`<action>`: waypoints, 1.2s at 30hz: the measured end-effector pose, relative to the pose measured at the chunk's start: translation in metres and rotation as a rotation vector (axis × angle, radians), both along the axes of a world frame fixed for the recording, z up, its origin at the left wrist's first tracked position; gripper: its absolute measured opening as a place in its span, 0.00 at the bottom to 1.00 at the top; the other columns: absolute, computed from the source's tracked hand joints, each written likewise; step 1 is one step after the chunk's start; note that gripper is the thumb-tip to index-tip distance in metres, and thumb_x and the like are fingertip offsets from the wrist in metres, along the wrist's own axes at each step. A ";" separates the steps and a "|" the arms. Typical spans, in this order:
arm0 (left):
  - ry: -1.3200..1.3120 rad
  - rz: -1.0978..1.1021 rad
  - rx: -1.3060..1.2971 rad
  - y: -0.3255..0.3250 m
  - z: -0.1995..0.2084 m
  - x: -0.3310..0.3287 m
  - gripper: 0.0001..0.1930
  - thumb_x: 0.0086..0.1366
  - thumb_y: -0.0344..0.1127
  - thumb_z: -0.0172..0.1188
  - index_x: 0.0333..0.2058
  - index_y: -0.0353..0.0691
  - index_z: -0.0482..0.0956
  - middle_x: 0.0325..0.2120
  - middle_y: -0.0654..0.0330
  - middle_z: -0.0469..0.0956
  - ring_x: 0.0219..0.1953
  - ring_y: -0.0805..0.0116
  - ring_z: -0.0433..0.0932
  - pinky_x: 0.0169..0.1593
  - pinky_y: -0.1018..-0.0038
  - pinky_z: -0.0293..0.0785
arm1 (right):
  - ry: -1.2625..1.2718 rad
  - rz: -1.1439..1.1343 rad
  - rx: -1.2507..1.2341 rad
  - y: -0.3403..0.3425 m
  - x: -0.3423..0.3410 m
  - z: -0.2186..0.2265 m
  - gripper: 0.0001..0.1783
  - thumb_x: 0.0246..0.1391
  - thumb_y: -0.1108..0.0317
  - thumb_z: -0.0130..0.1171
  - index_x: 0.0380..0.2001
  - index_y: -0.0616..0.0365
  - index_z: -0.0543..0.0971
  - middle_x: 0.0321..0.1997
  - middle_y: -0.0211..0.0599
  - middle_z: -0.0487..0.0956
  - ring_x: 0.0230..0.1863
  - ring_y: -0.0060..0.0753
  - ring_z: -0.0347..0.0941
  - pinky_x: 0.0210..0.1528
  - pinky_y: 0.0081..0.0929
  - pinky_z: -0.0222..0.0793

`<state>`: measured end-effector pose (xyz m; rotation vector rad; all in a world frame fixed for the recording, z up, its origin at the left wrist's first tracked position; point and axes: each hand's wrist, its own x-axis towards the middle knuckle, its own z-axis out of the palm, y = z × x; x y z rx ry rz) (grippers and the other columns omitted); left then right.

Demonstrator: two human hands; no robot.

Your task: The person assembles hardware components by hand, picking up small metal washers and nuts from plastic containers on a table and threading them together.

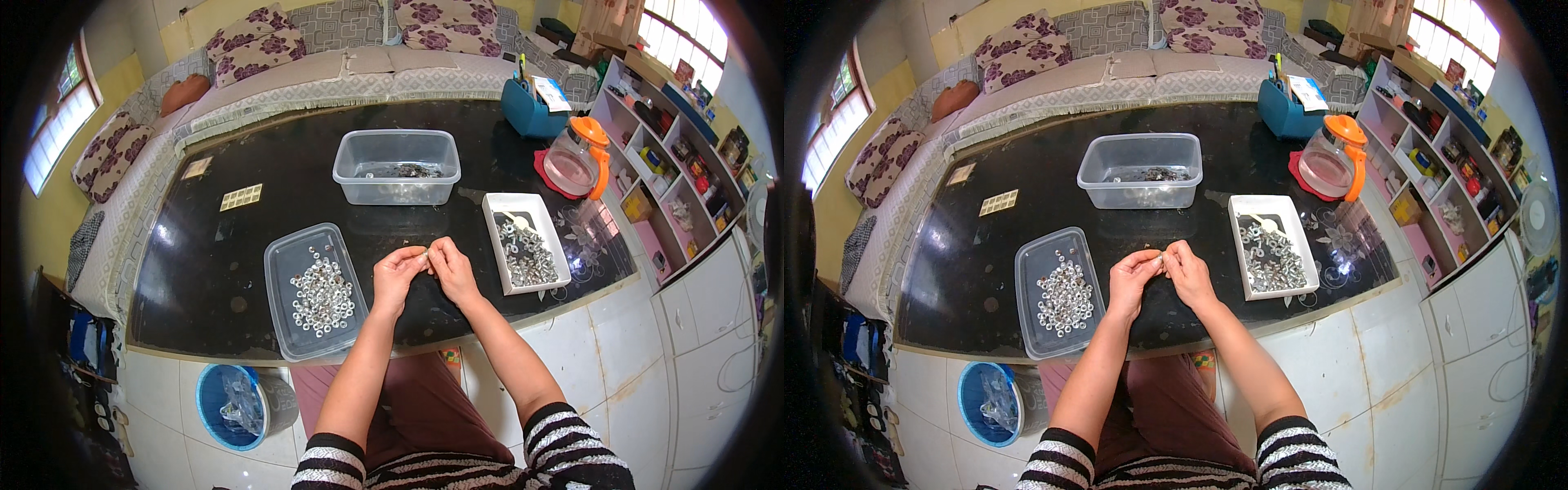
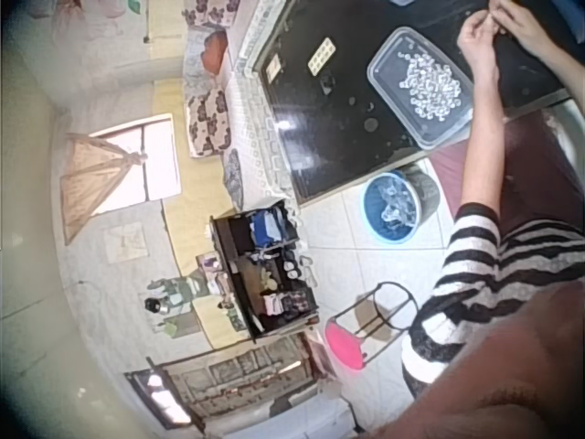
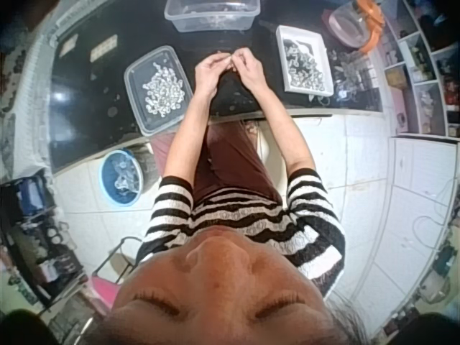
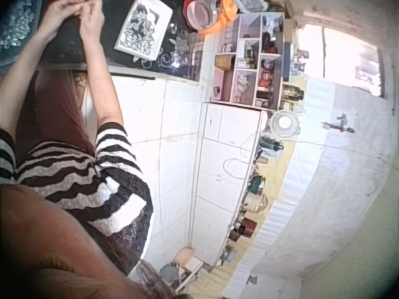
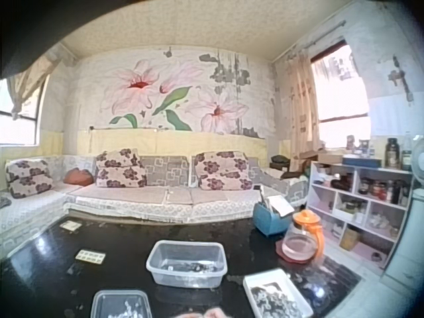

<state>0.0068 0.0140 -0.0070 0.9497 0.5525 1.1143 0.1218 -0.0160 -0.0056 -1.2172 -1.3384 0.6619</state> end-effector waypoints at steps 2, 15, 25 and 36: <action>-0.014 -0.032 0.011 0.000 0.000 -0.001 0.09 0.50 0.23 0.54 0.32 0.31 0.72 0.27 0.58 0.74 0.28 0.75 0.72 0.36 0.82 0.70 | -0.013 0.001 -0.011 -0.001 0.000 0.003 0.09 0.51 0.66 0.43 0.25 0.61 0.64 0.17 0.32 0.69 0.18 0.19 0.64 0.21 0.16 0.60; -0.024 -0.010 -0.028 0.003 -0.004 -0.001 0.09 0.51 0.24 0.53 0.33 0.31 0.71 0.27 0.58 0.73 0.29 0.75 0.73 0.35 0.83 0.70 | 0.054 0.049 -0.023 -0.005 -0.001 0.010 0.08 0.49 0.67 0.45 0.26 0.61 0.63 0.18 0.32 0.68 0.20 0.19 0.64 0.23 0.16 0.60; -0.001 -0.073 0.035 0.000 -0.002 0.000 0.08 0.51 0.25 0.54 0.32 0.32 0.72 0.25 0.60 0.74 0.27 0.77 0.72 0.34 0.83 0.68 | -0.026 0.040 -0.201 -0.002 0.005 0.004 0.17 0.52 0.60 0.39 0.18 0.60 0.66 0.10 0.31 0.67 0.12 0.19 0.62 0.16 0.19 0.58; -0.014 -0.021 -0.053 0.003 -0.003 -0.002 0.09 0.51 0.25 0.54 0.33 0.32 0.72 0.27 0.59 0.74 0.28 0.76 0.73 0.34 0.85 0.70 | -0.005 0.001 0.027 -0.005 -0.001 0.010 0.07 0.47 0.69 0.47 0.26 0.61 0.65 0.18 0.31 0.68 0.20 0.17 0.63 0.23 0.13 0.58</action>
